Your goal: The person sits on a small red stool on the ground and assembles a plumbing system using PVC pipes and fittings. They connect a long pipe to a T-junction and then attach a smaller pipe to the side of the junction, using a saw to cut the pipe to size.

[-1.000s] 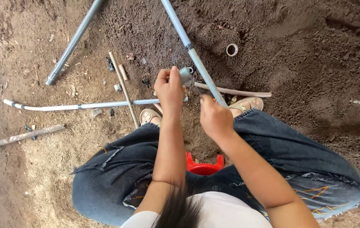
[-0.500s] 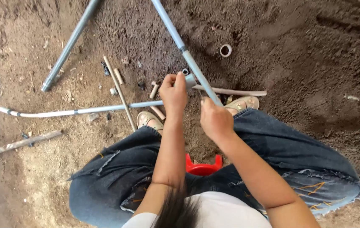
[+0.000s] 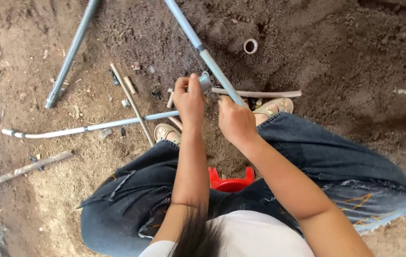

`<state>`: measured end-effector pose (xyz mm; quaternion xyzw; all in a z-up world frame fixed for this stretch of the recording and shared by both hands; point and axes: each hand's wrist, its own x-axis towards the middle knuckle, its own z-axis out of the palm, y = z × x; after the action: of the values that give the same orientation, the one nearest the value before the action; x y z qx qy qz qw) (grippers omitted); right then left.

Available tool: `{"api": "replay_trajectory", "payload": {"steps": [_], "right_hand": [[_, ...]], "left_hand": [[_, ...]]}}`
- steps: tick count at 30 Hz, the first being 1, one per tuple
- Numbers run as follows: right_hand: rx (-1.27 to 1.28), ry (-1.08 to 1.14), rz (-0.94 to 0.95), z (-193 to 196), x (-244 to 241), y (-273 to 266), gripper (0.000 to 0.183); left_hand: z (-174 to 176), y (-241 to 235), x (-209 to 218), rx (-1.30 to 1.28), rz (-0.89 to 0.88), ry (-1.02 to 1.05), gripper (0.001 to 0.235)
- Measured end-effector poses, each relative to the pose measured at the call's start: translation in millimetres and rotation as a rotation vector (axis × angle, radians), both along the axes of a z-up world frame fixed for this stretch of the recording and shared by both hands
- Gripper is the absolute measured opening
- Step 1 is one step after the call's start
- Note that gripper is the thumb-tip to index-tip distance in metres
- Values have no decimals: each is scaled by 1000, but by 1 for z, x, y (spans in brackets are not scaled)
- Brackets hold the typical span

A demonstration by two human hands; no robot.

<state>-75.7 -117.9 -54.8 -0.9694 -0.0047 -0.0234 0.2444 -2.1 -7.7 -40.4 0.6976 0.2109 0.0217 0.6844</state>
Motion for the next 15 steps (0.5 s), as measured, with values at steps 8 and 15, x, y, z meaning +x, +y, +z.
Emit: {"api": "replay_trajectory", "payload": {"steps": [8, 15], "right_hand": [[-143, -105, 61, 55, 1, -23, 27], [-239, -407, 192, 64, 4, -80, 24]], "left_hand": [[27, 0, -3, 305, -64, -159, 37], [20, -21, -12, 10, -67, -414, 25]]}}
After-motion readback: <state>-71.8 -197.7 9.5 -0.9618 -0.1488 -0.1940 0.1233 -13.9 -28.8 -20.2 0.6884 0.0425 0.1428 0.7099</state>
